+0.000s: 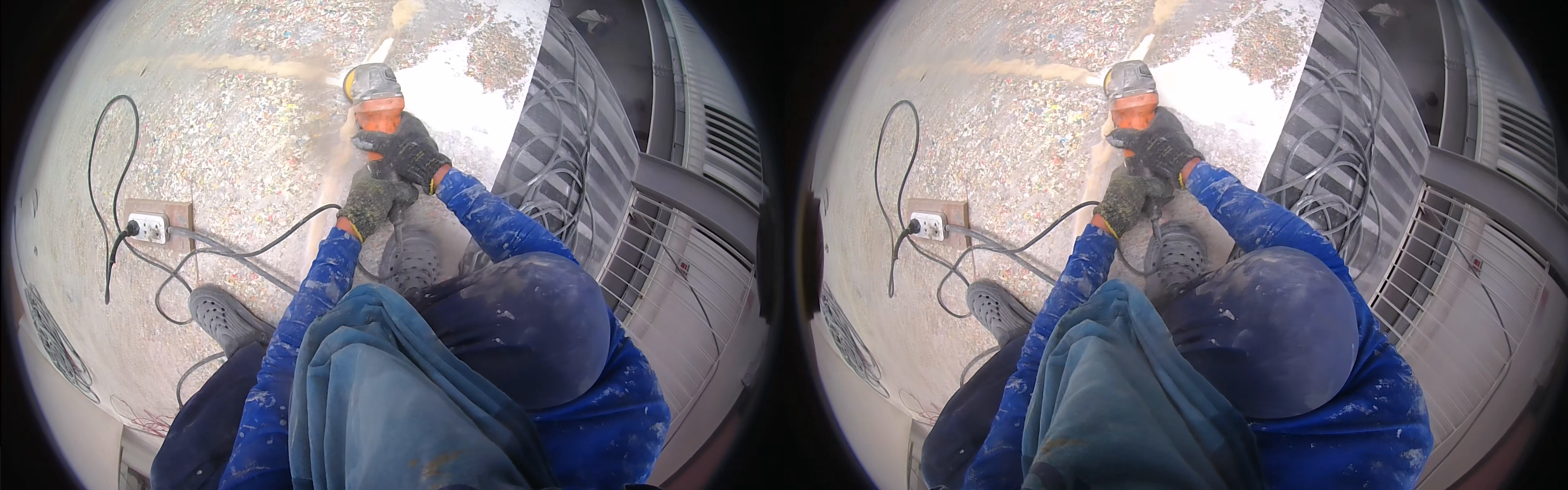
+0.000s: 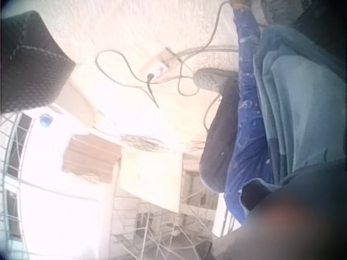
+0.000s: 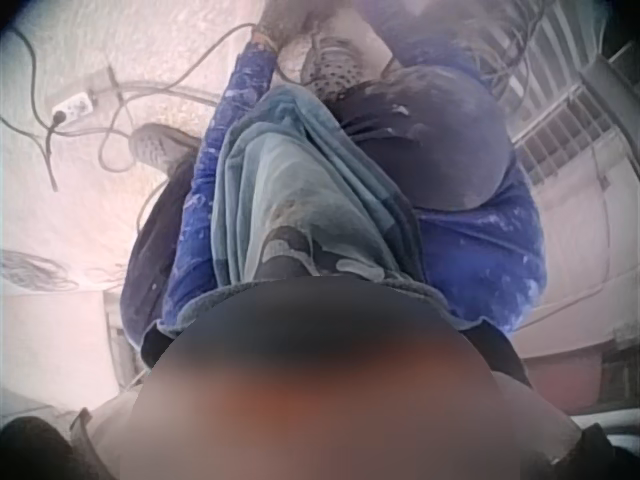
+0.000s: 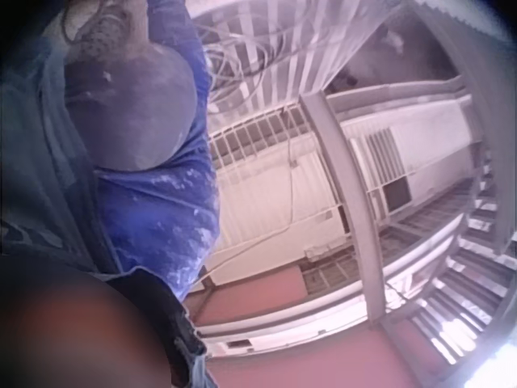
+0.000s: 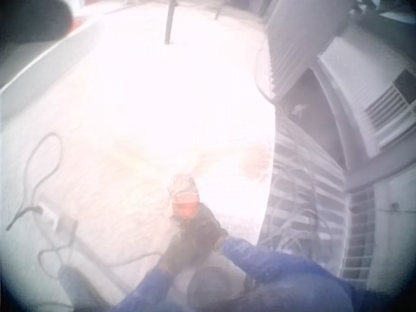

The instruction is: The person uses an angle grinder to grind a section of a speckled floor surface. They hold the tool with both hands and move it along a seam, generating dust. The person remains seated on the floor throughout the clip.

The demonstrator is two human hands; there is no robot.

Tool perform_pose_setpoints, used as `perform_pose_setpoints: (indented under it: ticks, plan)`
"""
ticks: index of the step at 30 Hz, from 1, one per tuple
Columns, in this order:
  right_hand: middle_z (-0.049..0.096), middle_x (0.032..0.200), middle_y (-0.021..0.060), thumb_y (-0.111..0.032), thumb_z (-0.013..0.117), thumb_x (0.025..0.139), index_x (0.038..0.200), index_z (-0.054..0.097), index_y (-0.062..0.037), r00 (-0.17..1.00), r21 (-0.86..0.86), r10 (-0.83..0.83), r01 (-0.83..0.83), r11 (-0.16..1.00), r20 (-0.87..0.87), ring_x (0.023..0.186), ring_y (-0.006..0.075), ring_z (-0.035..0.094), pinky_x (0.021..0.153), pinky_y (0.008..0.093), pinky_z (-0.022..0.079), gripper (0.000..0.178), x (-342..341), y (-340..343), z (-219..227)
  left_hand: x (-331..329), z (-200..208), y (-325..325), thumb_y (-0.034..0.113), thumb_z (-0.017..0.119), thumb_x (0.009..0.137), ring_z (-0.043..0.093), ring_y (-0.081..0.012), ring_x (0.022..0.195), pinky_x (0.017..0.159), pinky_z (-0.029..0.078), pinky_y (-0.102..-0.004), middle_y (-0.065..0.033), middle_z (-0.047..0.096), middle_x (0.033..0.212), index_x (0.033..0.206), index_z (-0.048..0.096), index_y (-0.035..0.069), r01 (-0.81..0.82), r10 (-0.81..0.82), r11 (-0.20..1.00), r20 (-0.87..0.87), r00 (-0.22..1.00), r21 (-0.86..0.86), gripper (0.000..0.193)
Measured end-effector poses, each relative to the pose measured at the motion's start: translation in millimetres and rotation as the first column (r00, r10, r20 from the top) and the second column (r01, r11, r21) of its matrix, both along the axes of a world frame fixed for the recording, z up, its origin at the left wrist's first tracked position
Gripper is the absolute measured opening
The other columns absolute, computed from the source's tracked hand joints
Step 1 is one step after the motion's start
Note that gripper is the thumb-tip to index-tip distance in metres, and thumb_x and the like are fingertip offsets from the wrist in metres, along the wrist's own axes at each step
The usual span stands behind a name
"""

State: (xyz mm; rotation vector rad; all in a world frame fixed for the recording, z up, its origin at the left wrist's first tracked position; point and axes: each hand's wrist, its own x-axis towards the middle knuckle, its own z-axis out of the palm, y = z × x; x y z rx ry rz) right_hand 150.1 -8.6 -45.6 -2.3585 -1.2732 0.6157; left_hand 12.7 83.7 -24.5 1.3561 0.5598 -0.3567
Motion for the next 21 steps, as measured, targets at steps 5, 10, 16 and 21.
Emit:
perform_pose_setpoints:
  ticks: [5, 10, 16, 21]
  plan:
    - [0.065, 0.112, 0.0146, -0.054, 0.078, 0.075, 0.116, 0.065, -0.0065, 0.983, 0.028, -0.102, 0.108, 0.994, -0.152, 0.097, 0.0296, 0.063, 0.082, 0.0408, 0.052, 0.065, 6.0, -3.3, 1.8, 4.7, -2.2, -4.7, 0.017, 0.081, 0.073, 0.062, -0.0145, 0.061, 0.055, 0.050, -0.0321, -0.0050, 0.067, 0.076, 0.091, 0.067, 0.003, -0.067, 0.065, 0.998, 0.062, 0.996, 0.023, 0.027]
    - [0.068, 0.102, 0.0119, -0.048, 0.079, 0.077, 0.116, 0.069, -0.0142, 0.963, -0.010, -0.151, 0.153, 0.988, -0.223, 0.089, 0.0250, 0.066, 0.077, 0.0386, 0.054, 0.053, 41.8, -2.7, 9.8, 39.4, 6.8, 3.1, 0.017, 0.059, 0.093, 0.067, -0.0181, 0.076, 0.067, 0.054, -0.0315, -0.0096, 0.072, 0.086, 0.102, 0.071, 0.000, 0.144, -0.154, 0.983, 0.083, 0.985, 0.118, 0.023]
    - [0.070, 0.086, 0.0131, -0.043, 0.083, 0.075, 0.106, 0.069, 0.0033, 0.725, 0.001, -0.401, 0.485, 0.875, -0.560, 0.071, 0.0199, 0.068, 0.064, 0.0341, 0.057, 0.057, 77.3, 9.9, 25.9, 84.9, 25.4, 8.9, 0.018, 0.069, 0.085, 0.063, -0.0159, 0.062, 0.055, 0.050, -0.0305, -0.0079, 0.069, 0.076, 0.089, 0.071, 0.002, -0.017, 0.008, 0.983, -0.049, 0.999, -0.185, 0.016]
    - [0.070, 0.087, 0.0128, -0.043, 0.081, 0.077, 0.105, 0.070, 0.0012, 0.545, -0.143, -0.535, 0.602, 0.786, -0.646, 0.070, 0.0193, 0.068, 0.063, 0.0335, 0.057, 0.053, 87.4, 14.0, 33.9, 97.4, 24.6, 7.6, 0.013, 0.080, 0.074, 0.058, -0.0159, 0.048, 0.045, 0.045, -0.0295, -0.0066, 0.065, 0.064, 0.075, 0.069, 0.003, -0.095, 0.060, 0.941, -0.116, 0.991, -0.324, 0.015]
